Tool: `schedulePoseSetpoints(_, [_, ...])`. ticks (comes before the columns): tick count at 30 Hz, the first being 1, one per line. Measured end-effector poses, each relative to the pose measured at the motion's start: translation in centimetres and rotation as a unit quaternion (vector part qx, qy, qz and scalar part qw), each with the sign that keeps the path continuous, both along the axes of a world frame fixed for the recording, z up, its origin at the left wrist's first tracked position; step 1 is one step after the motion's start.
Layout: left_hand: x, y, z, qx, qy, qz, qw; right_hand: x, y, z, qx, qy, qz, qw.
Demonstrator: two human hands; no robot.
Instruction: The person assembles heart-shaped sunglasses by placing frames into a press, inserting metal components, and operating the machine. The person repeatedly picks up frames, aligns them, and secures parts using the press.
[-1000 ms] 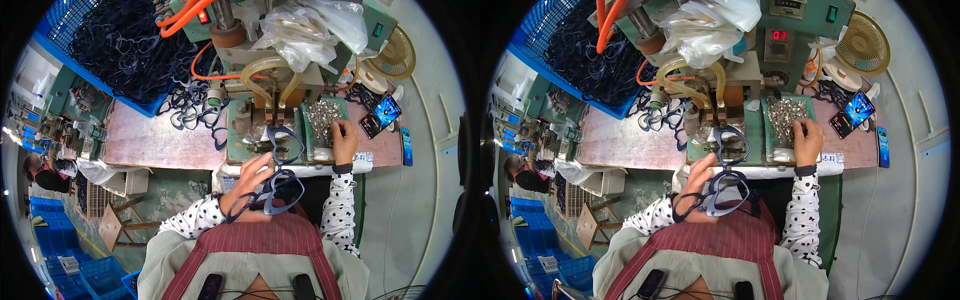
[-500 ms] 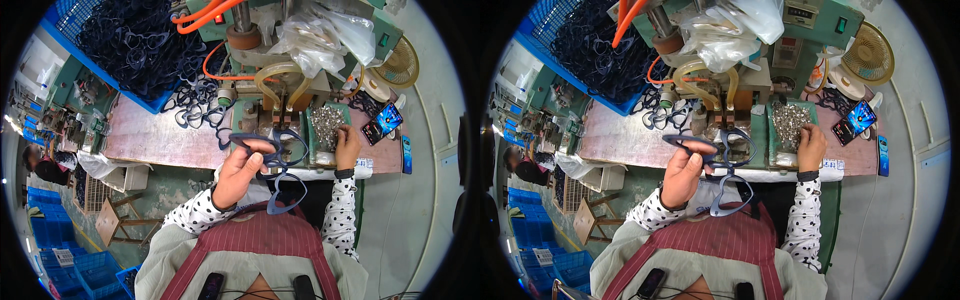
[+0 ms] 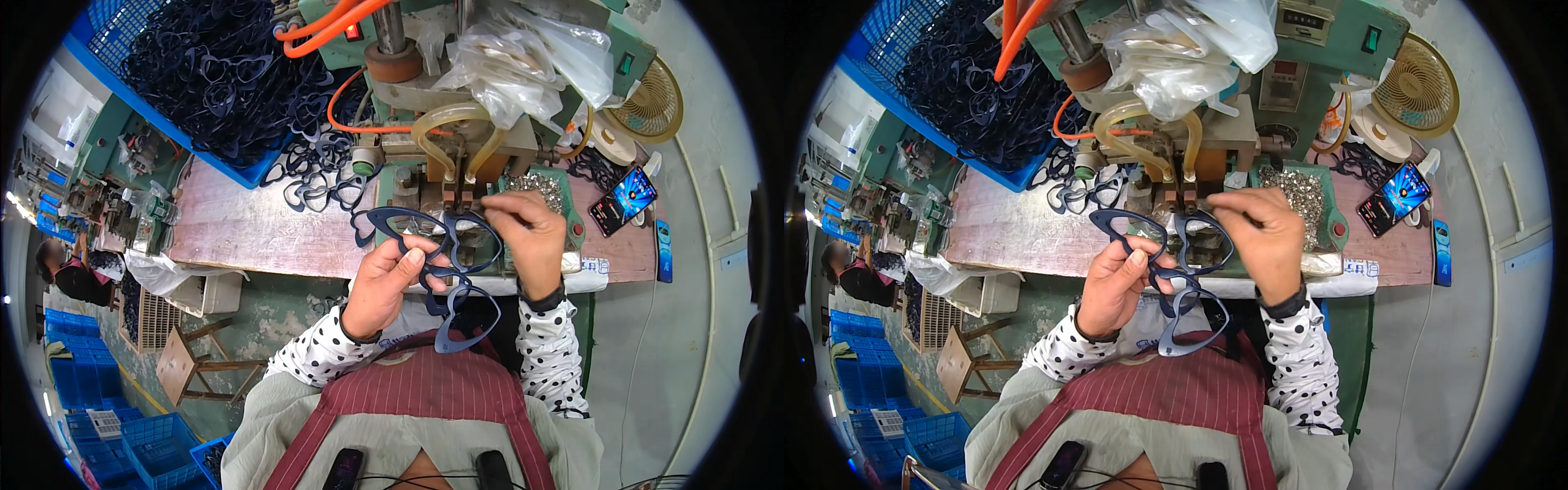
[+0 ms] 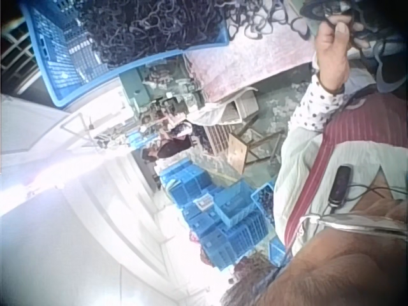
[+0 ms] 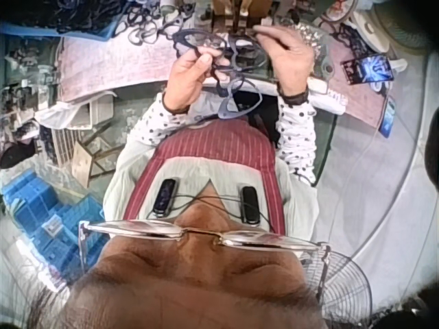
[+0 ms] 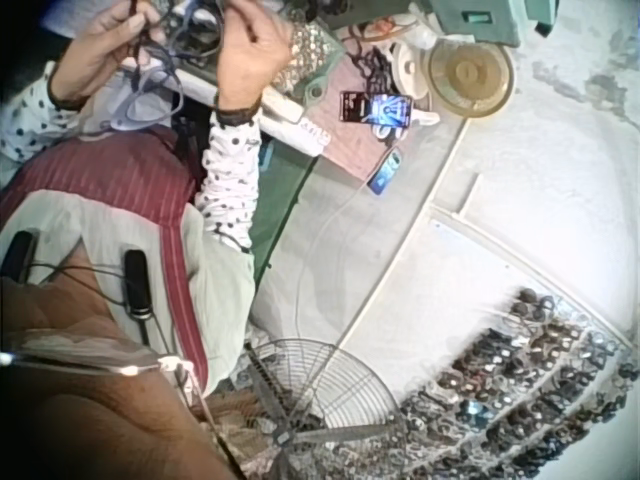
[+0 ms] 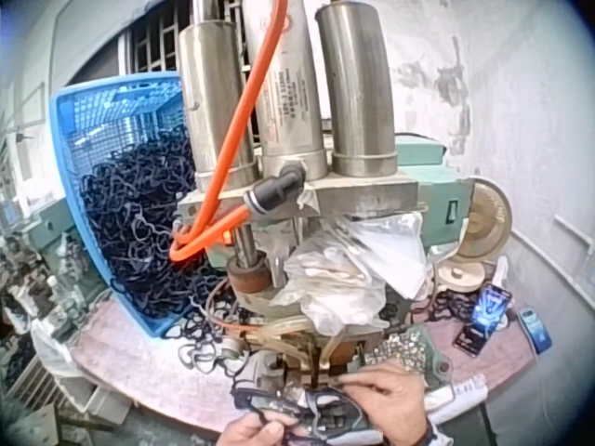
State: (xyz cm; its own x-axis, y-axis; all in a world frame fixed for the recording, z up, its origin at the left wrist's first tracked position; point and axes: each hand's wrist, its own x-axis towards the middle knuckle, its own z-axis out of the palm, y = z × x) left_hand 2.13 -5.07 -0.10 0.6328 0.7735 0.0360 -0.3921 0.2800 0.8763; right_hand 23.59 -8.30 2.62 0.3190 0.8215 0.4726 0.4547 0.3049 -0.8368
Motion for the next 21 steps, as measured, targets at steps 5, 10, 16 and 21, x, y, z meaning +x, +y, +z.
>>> schedulePoseSetpoints(5, [0.2,-0.2,0.3,-0.022,0.002,-0.005,1.000,-1.4,0.2,-0.2,-0.058,0.077,-0.016,0.995])
schedulePoseSetpoints(10, [0.0,-0.1,0.7,-0.039,-0.007,-0.013,0.999,-1.7,0.7,-0.4,-0.091,0.086,-0.034,0.992])
schedulePoseSetpoints(16, [-0.4,-0.3,1.5,-0.012,0.053,-0.022,0.998,-2.7,2.1,0.2,-0.066,0.152,-0.017,0.986])
schedulePoseSetpoints(21, [-0.5,-0.7,3.5,-0.144,0.058,-0.158,0.975,-2.2,1.9,-0.1,-0.056,0.145,-0.015,0.988])
